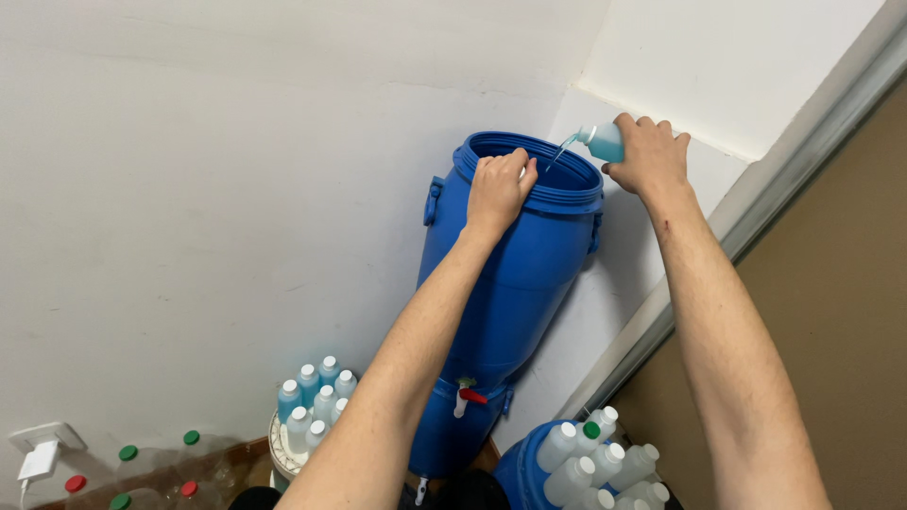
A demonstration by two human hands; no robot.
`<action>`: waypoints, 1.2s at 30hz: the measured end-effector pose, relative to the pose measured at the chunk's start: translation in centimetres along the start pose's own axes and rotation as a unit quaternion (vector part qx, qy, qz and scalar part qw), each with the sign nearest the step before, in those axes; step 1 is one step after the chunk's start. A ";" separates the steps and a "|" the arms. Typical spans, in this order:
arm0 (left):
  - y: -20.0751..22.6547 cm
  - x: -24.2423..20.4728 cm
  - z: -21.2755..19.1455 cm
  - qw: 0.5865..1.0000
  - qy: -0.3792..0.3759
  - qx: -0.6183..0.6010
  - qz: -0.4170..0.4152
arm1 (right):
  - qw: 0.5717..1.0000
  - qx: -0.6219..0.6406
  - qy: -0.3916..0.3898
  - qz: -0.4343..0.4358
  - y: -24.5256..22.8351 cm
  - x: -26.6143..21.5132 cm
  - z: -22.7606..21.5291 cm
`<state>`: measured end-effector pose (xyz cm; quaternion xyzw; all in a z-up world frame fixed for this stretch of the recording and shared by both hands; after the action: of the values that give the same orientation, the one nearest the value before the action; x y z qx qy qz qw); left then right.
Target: The person repeatedly picks up small plastic bottles containing a light blue liquid from a bucket, pours the contents into a large blue barrel, and returns the empty bottles to the bucket. The person is sitting on the floor during the task.
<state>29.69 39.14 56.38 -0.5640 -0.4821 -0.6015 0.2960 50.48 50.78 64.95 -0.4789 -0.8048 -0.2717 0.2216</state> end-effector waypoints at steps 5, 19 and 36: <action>0.2 -0.1 -0.1 1.000 -0.004 -0.005 0.001 | 1.000 -0.005 -0.004 0.003 0.3 -0.1 0.2; 0.3 0.1 -0.6 1.000 -0.019 -0.002 -0.004 | 1.000 -0.021 0.001 0.000 0.7 -0.1 0.6; 0.4 0.1 -0.5 1.000 0.002 -0.006 0.003 | 0.999 -0.033 0.008 -0.007 0.5 -0.4 0.4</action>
<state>29.78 38.53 56.62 -0.5662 -0.4760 -0.6047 0.2953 51.03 50.95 64.51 -0.4782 -0.7970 -0.3034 0.2099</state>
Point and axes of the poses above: each hand's wrist, its own x-axis towards the middle knuckle, its own z-axis out of the palm, y = z × x, the point moved 8 cm from there along x, towards the middle knuckle, and after that the axes turned 6 degrees about x, right-handed, at the moved point
